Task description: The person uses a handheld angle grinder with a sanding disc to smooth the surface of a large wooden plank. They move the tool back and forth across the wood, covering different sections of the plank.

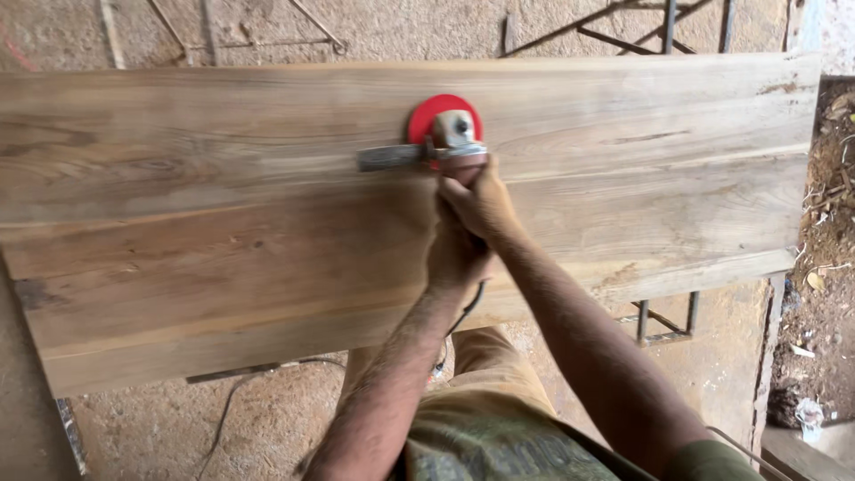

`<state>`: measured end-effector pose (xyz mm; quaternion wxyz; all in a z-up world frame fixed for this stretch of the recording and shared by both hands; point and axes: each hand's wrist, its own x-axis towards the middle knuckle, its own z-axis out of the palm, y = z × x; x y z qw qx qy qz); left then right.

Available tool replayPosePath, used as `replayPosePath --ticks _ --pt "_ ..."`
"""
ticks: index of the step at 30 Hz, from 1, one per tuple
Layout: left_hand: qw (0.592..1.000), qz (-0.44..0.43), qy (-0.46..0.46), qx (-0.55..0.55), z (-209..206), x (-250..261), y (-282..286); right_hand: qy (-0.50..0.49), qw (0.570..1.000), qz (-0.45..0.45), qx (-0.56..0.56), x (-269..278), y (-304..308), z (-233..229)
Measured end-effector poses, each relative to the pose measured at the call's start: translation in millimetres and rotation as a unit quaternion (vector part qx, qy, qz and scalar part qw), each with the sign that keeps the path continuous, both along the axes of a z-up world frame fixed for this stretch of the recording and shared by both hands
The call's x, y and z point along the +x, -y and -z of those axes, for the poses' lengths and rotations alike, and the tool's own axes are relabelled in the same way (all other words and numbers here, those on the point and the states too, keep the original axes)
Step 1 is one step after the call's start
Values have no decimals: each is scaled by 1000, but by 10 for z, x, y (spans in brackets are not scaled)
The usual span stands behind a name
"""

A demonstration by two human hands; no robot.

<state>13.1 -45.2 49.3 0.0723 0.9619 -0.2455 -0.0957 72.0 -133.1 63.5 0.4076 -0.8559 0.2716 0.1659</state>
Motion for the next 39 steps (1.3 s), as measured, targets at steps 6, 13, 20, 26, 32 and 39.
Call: replayPosePath --ticks 6,13,20,26,32,39 --pt "864 -201 -288 -360 -177 -208 681 20 998 51 14 -390 937 226" --pt "858 -118 -373 -333 -161 -350 1576 119 986 95 63 -876 2008 375" --pt "862 -76 -344 -366 -147 -456 1624 90 972 207 68 -1094 2059 218" --pt "850 -180 -400 -291 -68 -669 473 121 989 37 76 -999 827 360" --pt "502 -346 -427 -668 223 -705 -748 26 993 -105 50 -538 -937 231" --pt "801 -361 -83 -470 202 -481 -1932 -1 965 -238 113 -153 -2229 -97"
